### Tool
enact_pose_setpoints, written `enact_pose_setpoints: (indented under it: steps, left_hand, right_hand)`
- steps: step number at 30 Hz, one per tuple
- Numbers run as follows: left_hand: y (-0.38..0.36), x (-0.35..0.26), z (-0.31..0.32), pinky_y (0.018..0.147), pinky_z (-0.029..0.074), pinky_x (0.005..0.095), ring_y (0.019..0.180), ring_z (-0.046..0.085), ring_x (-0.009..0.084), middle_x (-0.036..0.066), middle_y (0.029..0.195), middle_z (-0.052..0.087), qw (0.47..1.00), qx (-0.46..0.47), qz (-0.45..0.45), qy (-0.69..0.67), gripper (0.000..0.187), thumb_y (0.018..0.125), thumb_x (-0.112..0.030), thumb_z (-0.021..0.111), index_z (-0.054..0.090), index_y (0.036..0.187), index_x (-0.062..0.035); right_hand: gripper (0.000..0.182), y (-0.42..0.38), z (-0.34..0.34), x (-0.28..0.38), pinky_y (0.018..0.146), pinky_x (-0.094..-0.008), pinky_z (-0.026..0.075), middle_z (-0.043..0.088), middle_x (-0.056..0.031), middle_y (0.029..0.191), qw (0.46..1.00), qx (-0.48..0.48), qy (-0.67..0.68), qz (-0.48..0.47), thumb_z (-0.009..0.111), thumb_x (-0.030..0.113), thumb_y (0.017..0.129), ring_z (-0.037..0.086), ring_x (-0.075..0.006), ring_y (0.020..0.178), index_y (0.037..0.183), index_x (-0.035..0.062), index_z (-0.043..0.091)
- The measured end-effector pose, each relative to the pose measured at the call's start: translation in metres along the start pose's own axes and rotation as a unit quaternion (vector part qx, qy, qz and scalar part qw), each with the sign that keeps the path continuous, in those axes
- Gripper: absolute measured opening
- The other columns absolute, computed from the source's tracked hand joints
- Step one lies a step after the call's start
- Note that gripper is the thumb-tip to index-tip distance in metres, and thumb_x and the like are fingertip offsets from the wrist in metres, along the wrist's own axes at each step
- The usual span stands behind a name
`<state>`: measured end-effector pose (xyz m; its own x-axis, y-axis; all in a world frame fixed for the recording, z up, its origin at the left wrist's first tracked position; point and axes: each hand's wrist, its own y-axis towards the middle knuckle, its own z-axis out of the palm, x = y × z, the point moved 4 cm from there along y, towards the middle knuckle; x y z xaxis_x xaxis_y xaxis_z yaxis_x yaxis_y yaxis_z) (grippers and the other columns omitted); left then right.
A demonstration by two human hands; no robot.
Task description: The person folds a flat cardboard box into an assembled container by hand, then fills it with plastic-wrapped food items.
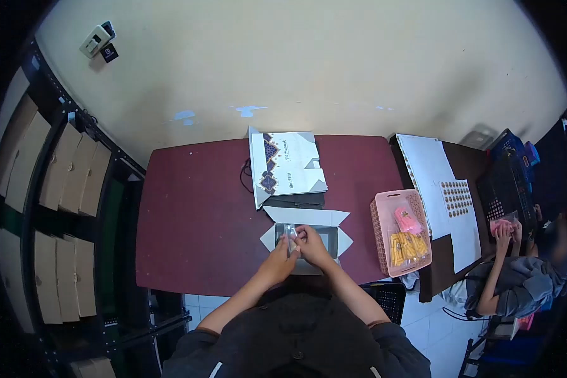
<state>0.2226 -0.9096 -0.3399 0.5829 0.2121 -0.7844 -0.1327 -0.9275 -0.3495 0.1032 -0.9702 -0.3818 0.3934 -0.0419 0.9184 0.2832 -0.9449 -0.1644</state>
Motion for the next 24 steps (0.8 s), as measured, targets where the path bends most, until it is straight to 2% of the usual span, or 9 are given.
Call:
enact_pose_setpoints:
  steps: [3, 6, 8, 11, 13, 15, 16, 20, 24]
  left_hand:
    - [-0.002, -0.002, -0.001, 0.109, 0.022, 0.0367, 0.131, 0.026, 0.0392, 0.032, 0.138, 0.026, 1.000, -0.001, 0.021, -0.011, 0.068, 0.094, -0.040, 0.034, 0.024, 0.133, 0.0148]
    - [-0.001, -0.003, 0.000, 0.109, 0.021, 0.0367, 0.131, 0.025, 0.0394, 0.033, 0.138, 0.025, 1.000, 0.005, 0.017, -0.005, 0.068, 0.094, -0.040, 0.035, 0.026, 0.132, 0.0152]
    - [-0.004, -0.007, 0.000, 0.108, 0.023, 0.0371, 0.130, 0.027, 0.0398, 0.033, 0.138, 0.026, 0.999, 0.008, 0.017, 0.030, 0.067, 0.094, -0.039, 0.034, 0.027, 0.131, 0.0155]
    - [-0.009, -0.012, -0.005, 0.105, 0.028, 0.0384, 0.126, 0.033, 0.0406, 0.034, 0.136, 0.028, 0.997, -0.003, 0.008, 0.073, 0.063, 0.093, -0.035, 0.035, 0.029, 0.130, 0.0154]
    - [-0.010, -0.010, -0.010, 0.104, 0.031, 0.0393, 0.124, 0.037, 0.0410, 0.034, 0.135, 0.030, 0.997, -0.017, -0.001, 0.081, 0.060, 0.093, -0.032, 0.035, 0.030, 0.130, 0.0149]
    - [-0.010, -0.008, -0.015, 0.099, 0.037, 0.0415, 0.119, 0.042, 0.0424, 0.035, 0.132, 0.034, 0.994, -0.024, 0.015, 0.102, 0.055, 0.091, -0.025, 0.036, 0.031, 0.131, 0.0130]
    - [-0.010, -0.007, -0.015, 0.099, 0.037, 0.0415, 0.119, 0.042, 0.0424, 0.035, 0.132, 0.034, 0.994, -0.025, 0.015, 0.101, 0.055, 0.091, -0.025, 0.036, 0.031, 0.131, 0.0130]
    - [-0.007, -0.009, -0.017, 0.097, 0.038, 0.0433, 0.113, 0.048, 0.0403, 0.031, 0.124, 0.046, 0.993, -0.067, -0.010, 0.093, 0.046, 0.088, -0.020, 0.041, 0.042, 0.124, 0.0101]
    - [-0.006, -0.008, -0.008, 0.082, 0.044, 0.0441, 0.094, 0.057, 0.0357, 0.023, 0.104, 0.058, 0.964, -0.151, 0.006, 0.219, 0.038, 0.085, -0.022, 0.049, 0.054, 0.114, 0.0030]
  right_hand:
    - [0.027, -0.004, -0.005, -0.003, 0.059, -0.0293, 0.046, 0.055, -0.0081, 0.074, 0.999, -0.011, 0.024, 0.026, 0.061, 0.013, 0.082, 0.053, -0.0148, 0.064, 0.103, -0.0027, 0.055]
    - [0.028, -0.006, -0.010, 0.004, 0.056, -0.0318, 0.045, 0.053, -0.0105, 0.068, 0.991, -0.090, -0.090, -0.043, 0.063, 0.014, 0.079, 0.052, -0.0178, 0.059, 0.099, -0.0022, 0.053]
    - [0.025, -0.006, -0.003, 0.011, 0.062, -0.0407, 0.045, 0.056, -0.0210, 0.076, 0.990, -0.102, -0.082, -0.046, 0.060, 0.013, 0.079, 0.057, -0.0369, 0.068, 0.096, -0.0017, 0.049]
    - [0.025, -0.004, 0.008, 0.025, 0.061, -0.0423, 0.044, 0.055, -0.0209, 0.071, 0.998, -0.055, -0.022, 0.001, 0.061, 0.012, 0.079, 0.055, -0.0400, 0.066, 0.094, 0.0000, 0.045]
    - [0.026, 0.001, 0.015, 0.019, 0.056, -0.0396, 0.044, 0.054, -0.0179, 0.067, 0.997, -0.068, -0.034, -0.028, 0.062, 0.012, 0.079, 0.056, -0.0328, 0.059, 0.093, 0.0010, 0.044]
    - [0.026, 0.002, 0.019, 0.014, 0.047, -0.0294, 0.038, 0.047, -0.0077, 0.057, 0.998, -0.050, 0.015, -0.021, 0.064, 0.016, 0.081, 0.046, -0.0136, 0.052, 0.093, 0.0033, 0.045]
    - [0.022, 0.000, 0.017, 0.018, 0.050, -0.0262, 0.041, 0.050, -0.0051, 0.061, 1.000, -0.029, 0.010, -0.004, 0.061, 0.015, 0.084, 0.049, -0.0096, 0.054, 0.096, 0.0023, 0.049]
    - [0.020, 0.004, 0.025, 0.000, 0.058, -0.0248, 0.049, 0.057, -0.0048, 0.071, 0.981, 0.046, 0.185, 0.017, 0.056, 0.008, 0.086, 0.059, -0.0115, 0.065, 0.105, 0.0014, 0.056]
    - [0.021, -0.005, 0.022, 0.006, 0.059, -0.0251, 0.049, 0.058, -0.0050, 0.073, 0.990, 0.041, 0.133, -0.007, 0.057, 0.003, 0.084, 0.059, -0.0112, 0.066, 0.105, 0.0017, 0.057]
